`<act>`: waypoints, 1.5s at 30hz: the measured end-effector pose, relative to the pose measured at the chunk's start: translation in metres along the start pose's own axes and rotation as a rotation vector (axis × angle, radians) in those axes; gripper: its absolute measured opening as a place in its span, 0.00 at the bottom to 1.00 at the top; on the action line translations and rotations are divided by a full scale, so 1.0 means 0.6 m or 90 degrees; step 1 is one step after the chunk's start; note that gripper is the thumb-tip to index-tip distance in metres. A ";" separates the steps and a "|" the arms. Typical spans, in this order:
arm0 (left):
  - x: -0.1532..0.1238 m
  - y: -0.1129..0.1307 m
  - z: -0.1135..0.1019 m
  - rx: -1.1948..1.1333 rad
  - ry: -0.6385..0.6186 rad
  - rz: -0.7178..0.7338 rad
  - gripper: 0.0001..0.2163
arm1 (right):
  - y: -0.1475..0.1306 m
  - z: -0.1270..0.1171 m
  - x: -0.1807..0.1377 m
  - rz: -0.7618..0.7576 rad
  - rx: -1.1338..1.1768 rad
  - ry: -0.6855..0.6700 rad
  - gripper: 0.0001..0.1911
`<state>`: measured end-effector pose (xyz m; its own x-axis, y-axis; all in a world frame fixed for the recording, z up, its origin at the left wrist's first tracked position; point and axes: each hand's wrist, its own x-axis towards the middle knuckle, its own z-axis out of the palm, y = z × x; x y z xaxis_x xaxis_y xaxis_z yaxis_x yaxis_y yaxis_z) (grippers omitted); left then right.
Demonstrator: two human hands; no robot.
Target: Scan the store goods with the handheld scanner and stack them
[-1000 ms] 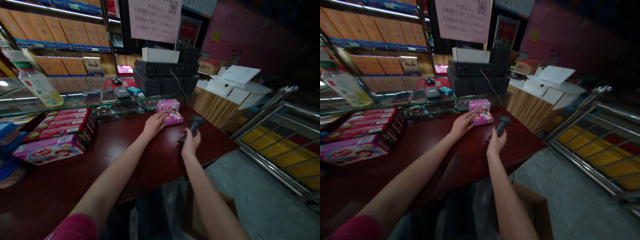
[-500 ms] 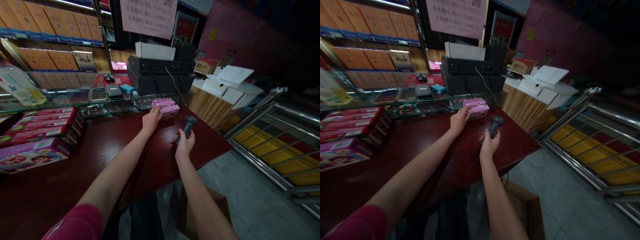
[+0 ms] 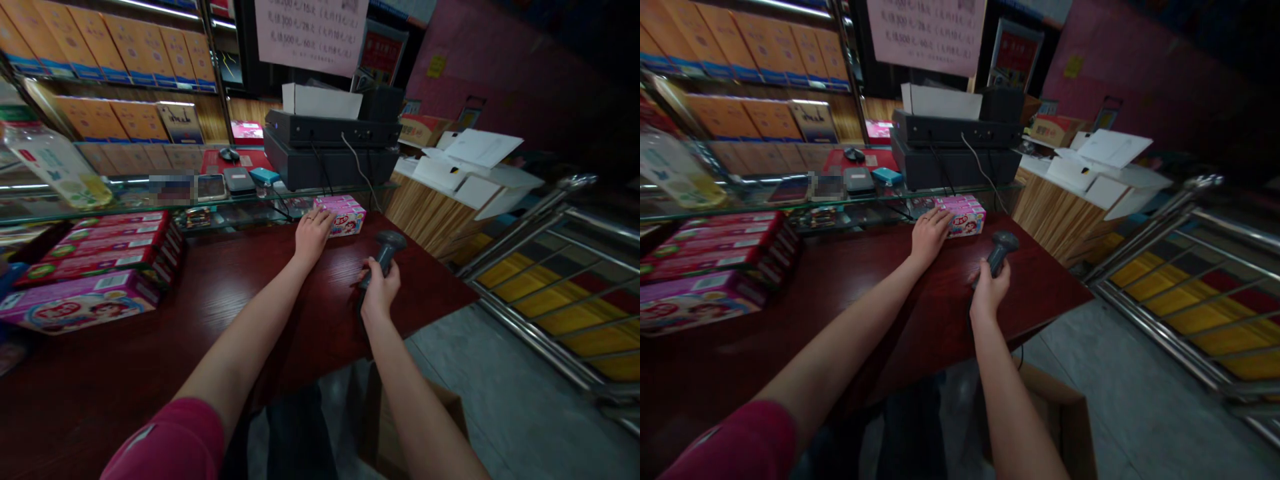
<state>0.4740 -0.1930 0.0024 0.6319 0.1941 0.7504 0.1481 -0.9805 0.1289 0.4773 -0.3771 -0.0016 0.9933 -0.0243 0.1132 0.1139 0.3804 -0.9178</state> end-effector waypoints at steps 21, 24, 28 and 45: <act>-0.458 -0.197 -0.577 0.358 -0.017 -0.220 0.33 | -0.035 0.109 -0.365 0.282 0.099 -0.684 0.13; -0.464 -0.203 -0.579 0.354 -0.006 -0.237 0.30 | -0.039 0.106 -0.379 0.252 0.035 -0.728 0.14; -0.456 -0.204 -0.582 0.288 -0.067 -0.086 0.23 | -0.052 0.080 -0.376 0.238 0.004 -0.730 0.15; -0.452 -0.197 -0.578 0.133 -0.121 -0.026 0.18 | -0.079 0.016 -0.399 0.212 -0.086 -0.637 0.13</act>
<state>0.0215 -0.1402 0.0083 0.7505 0.2540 0.6100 0.3174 -0.9483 0.0044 0.2339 -0.3807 0.0186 0.5130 0.8567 0.0532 -0.0989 0.1205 -0.9878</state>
